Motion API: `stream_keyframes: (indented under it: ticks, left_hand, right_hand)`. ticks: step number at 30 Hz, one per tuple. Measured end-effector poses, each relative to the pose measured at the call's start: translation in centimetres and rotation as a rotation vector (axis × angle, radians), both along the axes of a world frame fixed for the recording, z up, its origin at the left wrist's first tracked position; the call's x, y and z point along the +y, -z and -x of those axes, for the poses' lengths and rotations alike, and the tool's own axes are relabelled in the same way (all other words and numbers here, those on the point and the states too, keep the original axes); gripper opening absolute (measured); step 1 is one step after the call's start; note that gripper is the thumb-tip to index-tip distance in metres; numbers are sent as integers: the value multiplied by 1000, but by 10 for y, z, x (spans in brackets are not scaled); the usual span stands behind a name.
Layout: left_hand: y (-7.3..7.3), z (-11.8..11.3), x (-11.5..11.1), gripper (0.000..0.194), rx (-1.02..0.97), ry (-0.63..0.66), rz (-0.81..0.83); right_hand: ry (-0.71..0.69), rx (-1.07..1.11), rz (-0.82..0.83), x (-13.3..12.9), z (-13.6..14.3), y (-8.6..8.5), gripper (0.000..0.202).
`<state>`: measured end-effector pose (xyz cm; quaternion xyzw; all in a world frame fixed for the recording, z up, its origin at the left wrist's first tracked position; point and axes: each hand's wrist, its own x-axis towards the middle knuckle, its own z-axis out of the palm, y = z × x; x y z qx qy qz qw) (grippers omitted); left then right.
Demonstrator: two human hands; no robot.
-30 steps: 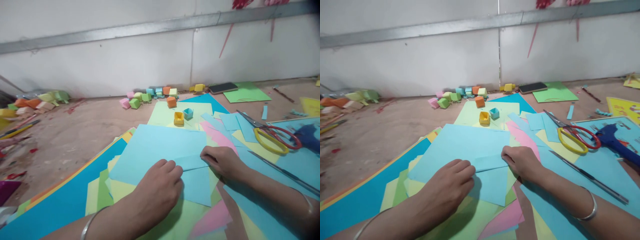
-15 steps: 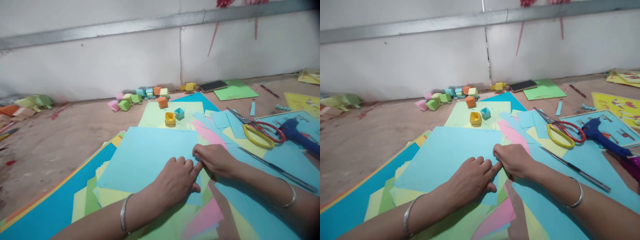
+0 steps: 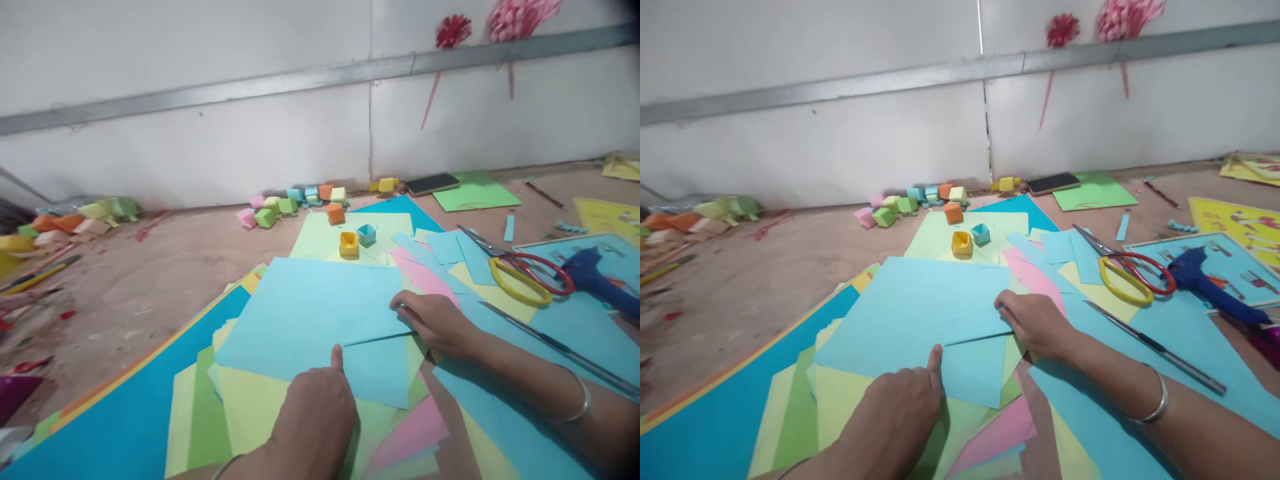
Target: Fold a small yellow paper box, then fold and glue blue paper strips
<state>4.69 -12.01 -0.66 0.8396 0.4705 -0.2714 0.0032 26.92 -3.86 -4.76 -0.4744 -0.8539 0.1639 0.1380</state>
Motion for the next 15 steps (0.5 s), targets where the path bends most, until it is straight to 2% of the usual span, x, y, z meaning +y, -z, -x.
stream_keyframes:
  ticks: [3,6,7,8,9,10,11,12,14,15]
  left_hand:
    - [-14,8,17,24,-172,-122,-35]
    - [-26,20,47,32,-465,-333,-162]
    - [-27,23,56,41,-652,-386,-145]
    - [-26,26,65,59,-871,-448,-64]
    - [-24,27,71,75,-1074,-533,82]
    - [-20,28,76,82,-1248,-628,224]
    - [-17,27,78,77,-1354,-691,338]
    - [-13,26,79,62,-1423,-724,400]
    - [-10,24,77,32,-1512,-731,393]
    - [-9,23,76,25,-1538,-722,346]
  right_hand:
    - [49,169,-132,-4,-6,-5,19]
    - [71,328,-501,-8,-10,-10,15]
    - [37,343,-613,-9,-11,-11,15]
    - [-7,351,-689,-10,-12,-13,15]
    - [-51,355,-727,-10,-12,-14,16]
    - [-95,359,-744,-10,-11,-15,18]
    - [-128,364,-750,-10,-11,-16,19]
    - [-151,366,-755,-10,-10,-17,20]
    - [-180,371,-778,-9,-10,-16,22]
    - [-184,377,-794,-9,-10,-14,22]
